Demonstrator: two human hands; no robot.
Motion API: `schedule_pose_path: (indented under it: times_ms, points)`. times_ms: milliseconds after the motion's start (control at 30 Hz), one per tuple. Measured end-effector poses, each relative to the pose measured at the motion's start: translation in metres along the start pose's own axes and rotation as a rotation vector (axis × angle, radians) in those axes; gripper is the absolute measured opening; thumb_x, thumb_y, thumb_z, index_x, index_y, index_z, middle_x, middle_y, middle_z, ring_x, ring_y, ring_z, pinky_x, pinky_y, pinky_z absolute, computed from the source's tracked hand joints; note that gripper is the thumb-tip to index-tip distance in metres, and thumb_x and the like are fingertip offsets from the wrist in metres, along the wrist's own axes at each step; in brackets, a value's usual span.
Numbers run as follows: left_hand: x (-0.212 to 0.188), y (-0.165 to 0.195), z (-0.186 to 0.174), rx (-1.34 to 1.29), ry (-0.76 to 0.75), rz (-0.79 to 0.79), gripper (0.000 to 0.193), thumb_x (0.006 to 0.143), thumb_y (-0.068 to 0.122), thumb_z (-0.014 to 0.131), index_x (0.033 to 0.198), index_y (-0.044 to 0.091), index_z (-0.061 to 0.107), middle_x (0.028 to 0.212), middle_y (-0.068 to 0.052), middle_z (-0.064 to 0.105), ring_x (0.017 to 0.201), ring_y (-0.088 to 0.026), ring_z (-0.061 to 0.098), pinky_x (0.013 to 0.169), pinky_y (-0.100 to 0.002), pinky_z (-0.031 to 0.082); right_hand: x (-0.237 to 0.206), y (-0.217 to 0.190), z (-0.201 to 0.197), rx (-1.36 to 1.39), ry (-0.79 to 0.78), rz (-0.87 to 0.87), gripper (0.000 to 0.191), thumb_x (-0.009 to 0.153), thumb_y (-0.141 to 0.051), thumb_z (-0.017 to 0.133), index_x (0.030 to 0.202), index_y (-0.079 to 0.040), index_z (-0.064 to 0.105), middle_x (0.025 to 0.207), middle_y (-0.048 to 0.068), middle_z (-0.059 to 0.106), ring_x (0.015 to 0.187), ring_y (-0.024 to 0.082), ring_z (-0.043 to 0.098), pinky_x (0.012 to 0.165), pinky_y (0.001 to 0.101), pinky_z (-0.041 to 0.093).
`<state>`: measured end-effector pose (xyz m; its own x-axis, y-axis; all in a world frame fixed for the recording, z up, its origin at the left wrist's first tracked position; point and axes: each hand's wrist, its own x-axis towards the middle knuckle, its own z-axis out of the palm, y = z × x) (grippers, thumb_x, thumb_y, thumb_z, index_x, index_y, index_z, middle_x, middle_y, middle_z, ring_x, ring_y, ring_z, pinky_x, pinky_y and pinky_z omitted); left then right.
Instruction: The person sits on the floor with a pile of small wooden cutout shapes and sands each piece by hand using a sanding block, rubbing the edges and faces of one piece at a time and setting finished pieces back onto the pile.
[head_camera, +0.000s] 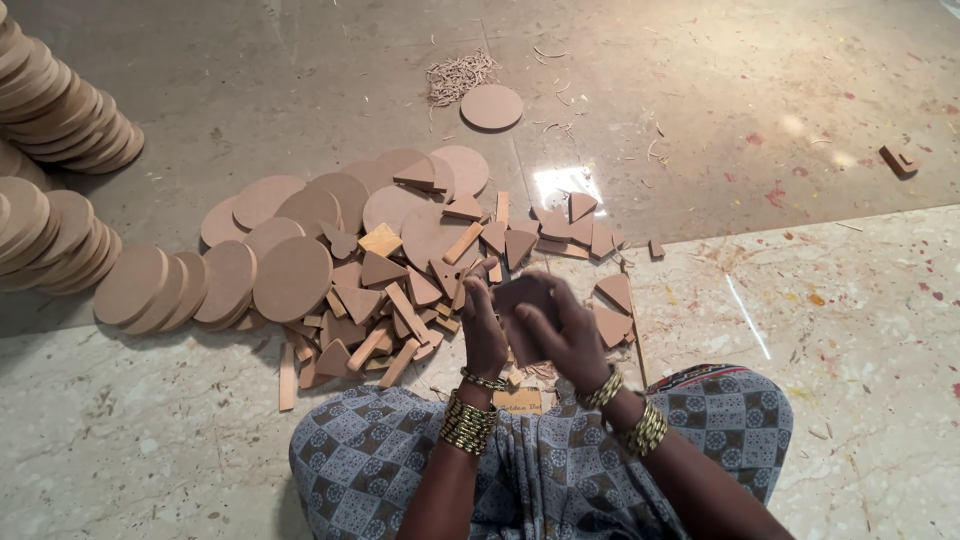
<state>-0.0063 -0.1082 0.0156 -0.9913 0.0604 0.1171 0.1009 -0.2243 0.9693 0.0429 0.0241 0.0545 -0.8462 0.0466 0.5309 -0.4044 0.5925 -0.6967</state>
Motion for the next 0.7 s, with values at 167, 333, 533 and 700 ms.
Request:
schedule_pose_path:
  times_ms: [167, 333, 533, 700]
  points:
    - [-0.001, 0.003, -0.001, -0.188, -0.109, -0.042, 0.092, 0.096, 0.076, 0.014, 0.145, 0.004, 0.044, 0.097, -0.018, 0.073, 0.098, -0.022, 0.072, 0.09, -0.03, 0.055, 0.003, 0.0, -0.002, -0.027, 0.137, 0.143, 0.044, 0.1, -0.026, 0.066, 0.138, -0.009, 0.053, 0.106, 0.016, 0.077, 0.09, 0.023, 0.079, 0.07, 0.0324, 0.065]
    - [0.008, 0.008, -0.002, -0.3, -0.108, -0.176, 0.099, 0.093, 0.08, 0.011, 0.146, 0.004, 0.045, 0.098, -0.02, 0.071, 0.095, -0.025, 0.07, 0.089, -0.033, 0.054, -0.011, -0.011, 0.0, 0.03, 0.045, 0.128, 0.046, 0.097, -0.027, 0.067, 0.135, -0.006, 0.054, 0.103, 0.013, 0.077, 0.088, 0.02, 0.079, 0.069, 0.0321, 0.065]
    - [0.005, 0.012, -0.008, -0.293, -0.161, -0.17, 0.104, 0.088, 0.086, 0.016, 0.152, 0.007, 0.037, 0.101, -0.016, 0.071, 0.098, -0.024, 0.071, 0.09, -0.034, 0.056, -0.019, -0.01, -0.007, 0.319, -0.095, 0.255, 0.042, 0.095, -0.026, 0.069, 0.131, -0.006, 0.059, 0.109, 0.012, 0.075, 0.089, 0.021, 0.078, 0.07, 0.0294, 0.068]
    - [-0.008, 0.023, -0.004, 0.295, -0.155, 0.152, 0.11, 0.084, 0.087, 0.023, 0.161, 0.009, 0.029, 0.089, -0.015, 0.068, 0.079, -0.028, 0.069, 0.069, -0.039, 0.054, -0.004, -0.007, -0.014, 0.418, 0.018, 0.493, 0.039, 0.093, -0.019, 0.074, 0.128, -0.003, 0.065, 0.104, 0.012, 0.075, 0.086, 0.015, 0.072, 0.067, 0.026, 0.061]
